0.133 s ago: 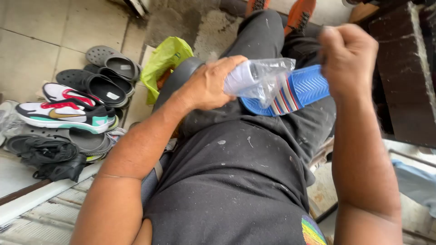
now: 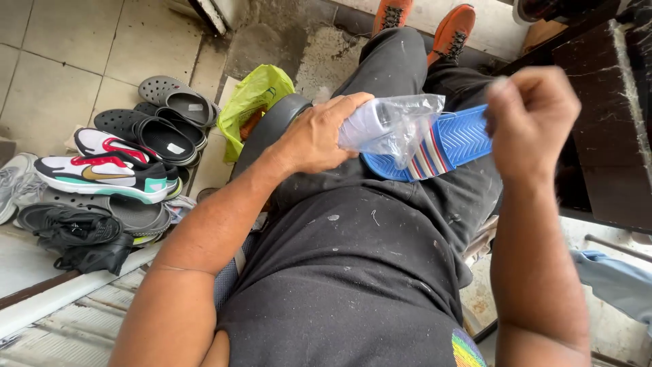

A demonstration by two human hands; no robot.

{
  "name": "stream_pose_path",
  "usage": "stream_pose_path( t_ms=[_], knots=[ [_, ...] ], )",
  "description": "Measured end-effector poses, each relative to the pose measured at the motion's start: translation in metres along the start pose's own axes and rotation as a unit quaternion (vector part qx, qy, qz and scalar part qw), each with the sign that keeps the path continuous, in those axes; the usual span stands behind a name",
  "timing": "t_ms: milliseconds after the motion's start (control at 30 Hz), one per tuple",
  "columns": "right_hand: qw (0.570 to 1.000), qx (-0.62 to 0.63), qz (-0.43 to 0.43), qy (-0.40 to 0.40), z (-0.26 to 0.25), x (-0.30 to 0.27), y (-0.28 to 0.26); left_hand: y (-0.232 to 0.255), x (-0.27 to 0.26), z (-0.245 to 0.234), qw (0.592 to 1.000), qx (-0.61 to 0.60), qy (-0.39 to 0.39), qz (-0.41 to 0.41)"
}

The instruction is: Hand-stitching the strap of a sandal using a needle and thread

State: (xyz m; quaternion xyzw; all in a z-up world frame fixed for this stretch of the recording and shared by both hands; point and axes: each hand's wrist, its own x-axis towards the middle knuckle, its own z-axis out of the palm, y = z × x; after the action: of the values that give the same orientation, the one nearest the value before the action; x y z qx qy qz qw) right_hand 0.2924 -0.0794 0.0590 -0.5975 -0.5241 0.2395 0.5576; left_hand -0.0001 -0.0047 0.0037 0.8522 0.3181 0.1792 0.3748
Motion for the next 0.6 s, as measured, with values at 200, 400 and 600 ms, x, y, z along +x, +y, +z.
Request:
stream_pose_path(
  t_ms=[200, 400, 600],
  knots=[
    [0.966, -0.196, 0.024, -0.166, 0.009, -0.035, 0.015, 0.006, 0.001, -0.001, 0.992, -0.124, 0.005, -0.011],
    [0.991, 0.056, 0.059, -0.107, 0.016, -0.035, 0.051, 0.008, -0.002, -0.001, 0.994, -0.109, -0.005, -0.026],
    [0.923, -0.311, -0.216, -0.061, -0.065, -0.009, 0.064, 0.0, -0.013, -0.036, 0.996, 0.073, -0.047, -0.014]
  ],
)
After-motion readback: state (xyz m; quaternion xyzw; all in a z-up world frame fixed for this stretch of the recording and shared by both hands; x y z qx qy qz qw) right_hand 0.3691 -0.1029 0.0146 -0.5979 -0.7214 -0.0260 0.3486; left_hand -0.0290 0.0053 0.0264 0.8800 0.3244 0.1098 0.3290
